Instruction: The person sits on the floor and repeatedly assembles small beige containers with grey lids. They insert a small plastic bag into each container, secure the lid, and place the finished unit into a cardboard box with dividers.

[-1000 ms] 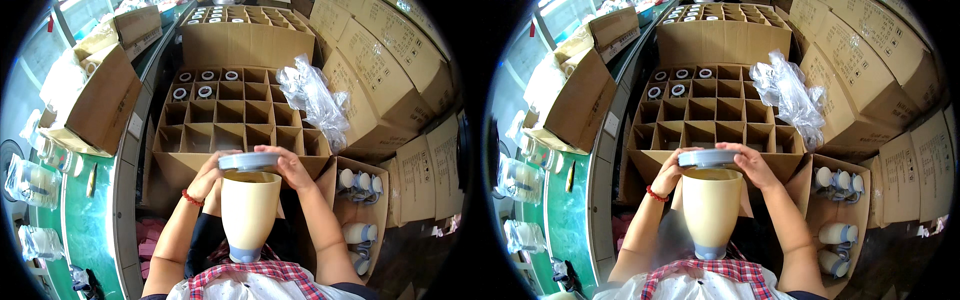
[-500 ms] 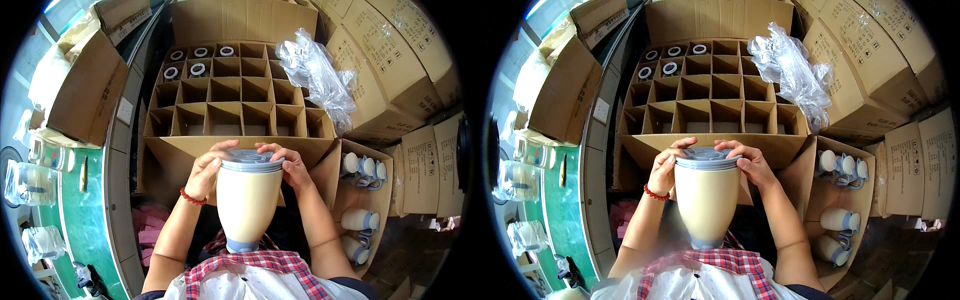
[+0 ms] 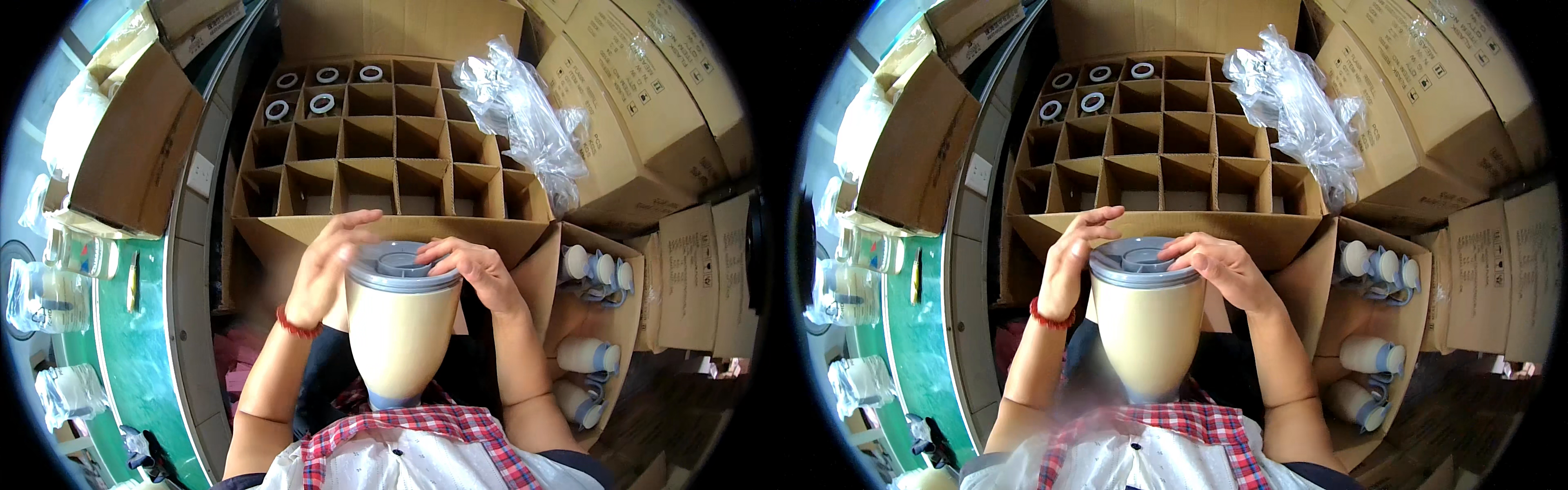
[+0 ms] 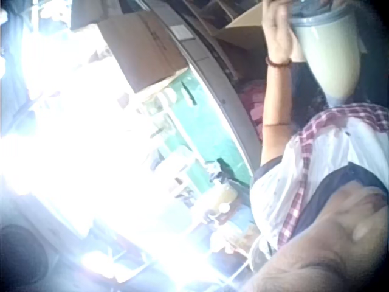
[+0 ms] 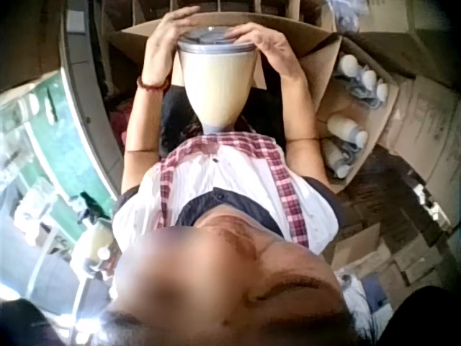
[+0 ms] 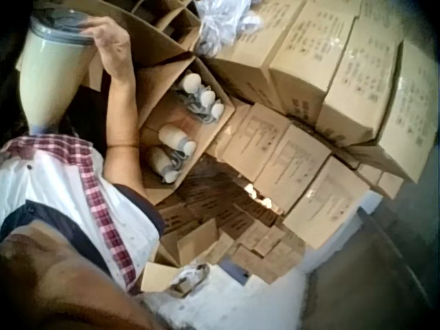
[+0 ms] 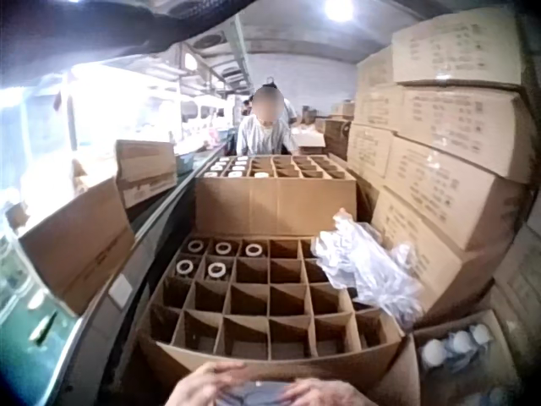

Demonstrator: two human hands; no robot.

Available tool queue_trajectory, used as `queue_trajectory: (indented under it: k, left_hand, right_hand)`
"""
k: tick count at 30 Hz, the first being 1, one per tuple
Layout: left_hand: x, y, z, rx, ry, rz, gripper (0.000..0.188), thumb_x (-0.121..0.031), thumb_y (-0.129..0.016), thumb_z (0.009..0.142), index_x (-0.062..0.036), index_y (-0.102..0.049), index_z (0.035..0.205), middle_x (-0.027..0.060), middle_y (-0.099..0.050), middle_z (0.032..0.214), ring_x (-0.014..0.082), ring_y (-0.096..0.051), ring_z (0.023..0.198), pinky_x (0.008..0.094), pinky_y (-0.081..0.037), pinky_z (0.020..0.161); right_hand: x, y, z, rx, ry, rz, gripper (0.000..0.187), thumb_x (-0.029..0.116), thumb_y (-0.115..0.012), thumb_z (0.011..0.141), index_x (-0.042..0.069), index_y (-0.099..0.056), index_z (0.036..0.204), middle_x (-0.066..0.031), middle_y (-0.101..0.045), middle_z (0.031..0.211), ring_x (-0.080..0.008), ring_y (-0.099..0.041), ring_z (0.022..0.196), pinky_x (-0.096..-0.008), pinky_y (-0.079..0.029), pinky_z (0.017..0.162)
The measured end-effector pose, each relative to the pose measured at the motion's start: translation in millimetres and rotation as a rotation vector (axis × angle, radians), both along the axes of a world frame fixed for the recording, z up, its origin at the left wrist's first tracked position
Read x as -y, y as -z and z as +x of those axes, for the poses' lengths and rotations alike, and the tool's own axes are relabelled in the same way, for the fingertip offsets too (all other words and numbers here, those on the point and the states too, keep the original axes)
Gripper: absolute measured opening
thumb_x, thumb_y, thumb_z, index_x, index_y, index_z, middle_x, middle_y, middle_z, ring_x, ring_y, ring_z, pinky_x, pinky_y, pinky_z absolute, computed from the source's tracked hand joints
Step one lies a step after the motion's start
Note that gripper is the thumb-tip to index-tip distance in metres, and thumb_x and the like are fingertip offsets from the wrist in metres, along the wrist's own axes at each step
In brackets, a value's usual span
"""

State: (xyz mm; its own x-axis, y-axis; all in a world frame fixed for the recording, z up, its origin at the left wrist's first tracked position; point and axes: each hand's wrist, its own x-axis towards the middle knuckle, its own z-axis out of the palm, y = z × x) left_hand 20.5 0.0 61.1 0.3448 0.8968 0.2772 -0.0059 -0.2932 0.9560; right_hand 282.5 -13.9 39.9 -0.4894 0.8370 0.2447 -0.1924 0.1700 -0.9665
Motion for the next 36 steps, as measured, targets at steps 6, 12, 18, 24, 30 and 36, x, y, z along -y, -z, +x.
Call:
queue_trajectory:
  k: [6, 12, 18, 24, 30, 36]
  left_hand:
    - [18, -16, -2, -0.181, 0.133, 0.146, 0.024, -0.023, -0.059, 0.094, -0.0050, -0.073, 0.100, 0.0150, -0.063, 0.120, 0.0308, -0.052, 0.119, 0.0430, -0.036, 0.104]
    - [0, 47, -20, 0.387, 0.242, -0.289, 0.040, -0.034, -0.051, 0.098, 0.0007, -0.071, 0.098, 0.0239, -0.050, 0.138, 0.0347, -0.039, 0.135, 0.0441, -0.034, 0.107]
    - [29, -76, 36, -0.476, 0.077, 0.412, 0.039, -0.026, -0.053, 0.094, 0.0031, -0.063, 0.117, 0.0181, -0.061, 0.124, 0.0357, -0.055, 0.119, 0.0423, -0.038, 0.104]
    - [9, 27, -2, 0.157, 0.161, 0.057, 0.021, -0.019, -0.059, 0.093, -0.0069, -0.074, 0.103, 0.0170, -0.057, 0.134, 0.0320, -0.046, 0.130, 0.0510, -0.037, 0.107]
    - [-1, 64, -17, 0.502, 0.269, -0.486, 0.037, -0.029, -0.050, 0.095, 0.0019, -0.069, 0.100, 0.0200, -0.047, 0.144, 0.0307, -0.048, 0.129, 0.0394, -0.036, 0.108]
    - [30, -68, 53, -0.488, 0.009, 0.258, 0.032, -0.029, -0.055, 0.094, -0.0034, -0.068, 0.109, 0.0182, -0.065, 0.112, 0.0359, -0.061, 0.107, 0.0404, -0.047, 0.095]
  right_hand:
    - [29, -54, -27, 0.446, 0.209, 0.334, 0.035, 0.030, -0.052, 0.099, -0.001, -0.067, 0.105, -0.0156, -0.065, 0.115, -0.0289, -0.060, 0.107, -0.0388, -0.043, 0.095]
    - [-11, -52, -5, -0.058, 0.133, -0.238, 0.047, 0.041, -0.042, 0.103, 0.001, -0.061, 0.120, -0.0122, -0.068, 0.112, -0.0230, -0.067, 0.098, -0.0337, -0.051, 0.090]
    - [-70, 56, -57, -0.712, -0.425, -0.882, 0.071, 0.056, -0.036, 0.099, -0.004, -0.049, 0.134, -0.0201, -0.055, 0.136, -0.0318, -0.053, 0.125, -0.0412, -0.039, 0.108]
    - [-16, -6, -8, 0.170, -0.061, -0.441, 0.073, 0.059, -0.037, 0.098, -0.002, -0.047, 0.137, -0.0267, -0.056, 0.131, -0.0327, -0.056, 0.123, -0.0410, -0.040, 0.108]
    - [42, -79, -22, 0.909, 0.379, 0.456, 0.064, 0.057, -0.049, 0.095, 0.004, -0.056, 0.130, -0.0273, -0.066, 0.110, -0.0345, -0.070, 0.093, -0.0431, -0.057, 0.077]
    - [-73, 49, -22, -0.457, -0.336, -0.788, 0.070, 0.051, -0.028, 0.102, -0.006, -0.040, 0.141, -0.0261, -0.039, 0.148, -0.0317, -0.040, 0.138, -0.0393, -0.028, 0.116]
